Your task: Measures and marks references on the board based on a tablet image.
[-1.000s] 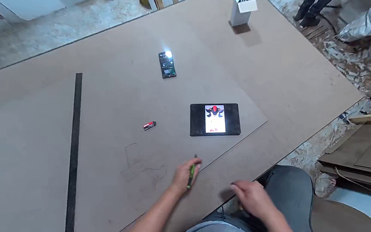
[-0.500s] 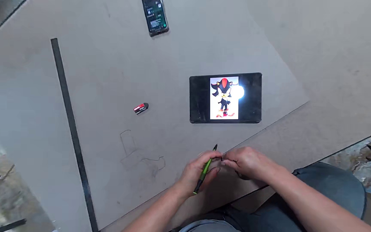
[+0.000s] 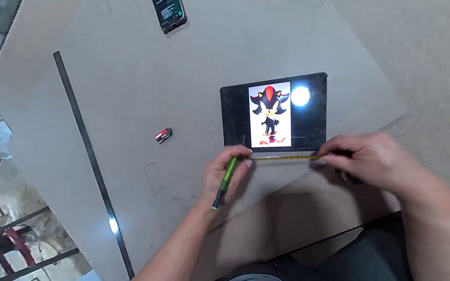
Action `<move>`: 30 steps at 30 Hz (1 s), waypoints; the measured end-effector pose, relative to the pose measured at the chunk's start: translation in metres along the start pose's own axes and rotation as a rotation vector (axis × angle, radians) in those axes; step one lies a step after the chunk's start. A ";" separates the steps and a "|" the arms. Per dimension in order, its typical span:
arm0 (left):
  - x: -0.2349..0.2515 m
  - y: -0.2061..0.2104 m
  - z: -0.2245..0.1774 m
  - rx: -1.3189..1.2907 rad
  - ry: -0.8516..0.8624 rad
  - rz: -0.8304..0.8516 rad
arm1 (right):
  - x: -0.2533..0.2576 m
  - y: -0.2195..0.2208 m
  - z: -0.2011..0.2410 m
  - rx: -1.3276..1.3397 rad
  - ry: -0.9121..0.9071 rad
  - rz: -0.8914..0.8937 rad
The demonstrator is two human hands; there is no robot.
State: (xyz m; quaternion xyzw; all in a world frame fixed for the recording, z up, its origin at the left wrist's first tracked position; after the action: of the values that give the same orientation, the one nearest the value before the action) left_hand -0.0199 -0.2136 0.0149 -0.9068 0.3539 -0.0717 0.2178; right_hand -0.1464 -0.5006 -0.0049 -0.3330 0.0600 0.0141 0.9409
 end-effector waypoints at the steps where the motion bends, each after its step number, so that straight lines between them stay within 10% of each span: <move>1: 0.006 -0.002 0.004 0.009 0.011 -0.035 | 0.000 -0.010 -0.010 -0.011 0.033 -0.019; 18: 0.032 0.002 0.033 0.185 0.098 -0.227 | 0.010 -0.010 -0.039 -0.212 0.018 -0.136; 30: 0.013 -0.058 0.130 0.663 -0.039 -0.366 | -0.008 0.002 -0.053 -0.251 -0.007 -0.079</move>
State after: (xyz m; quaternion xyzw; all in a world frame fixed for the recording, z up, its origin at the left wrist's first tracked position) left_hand 0.0623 -0.1401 -0.0757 -0.8364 0.1394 -0.2027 0.4898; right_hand -0.1597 -0.5322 -0.0459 -0.4504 0.0413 -0.0146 0.8918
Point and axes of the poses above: each hand's wrist, its own x-axis towards the middle knuckle, its own y-axis out of the palm, z = x × y, the point moved 4 cm from there along x, towards the middle knuckle, and after that the axes turned 1 degree about -z, right-handed, at the moved point
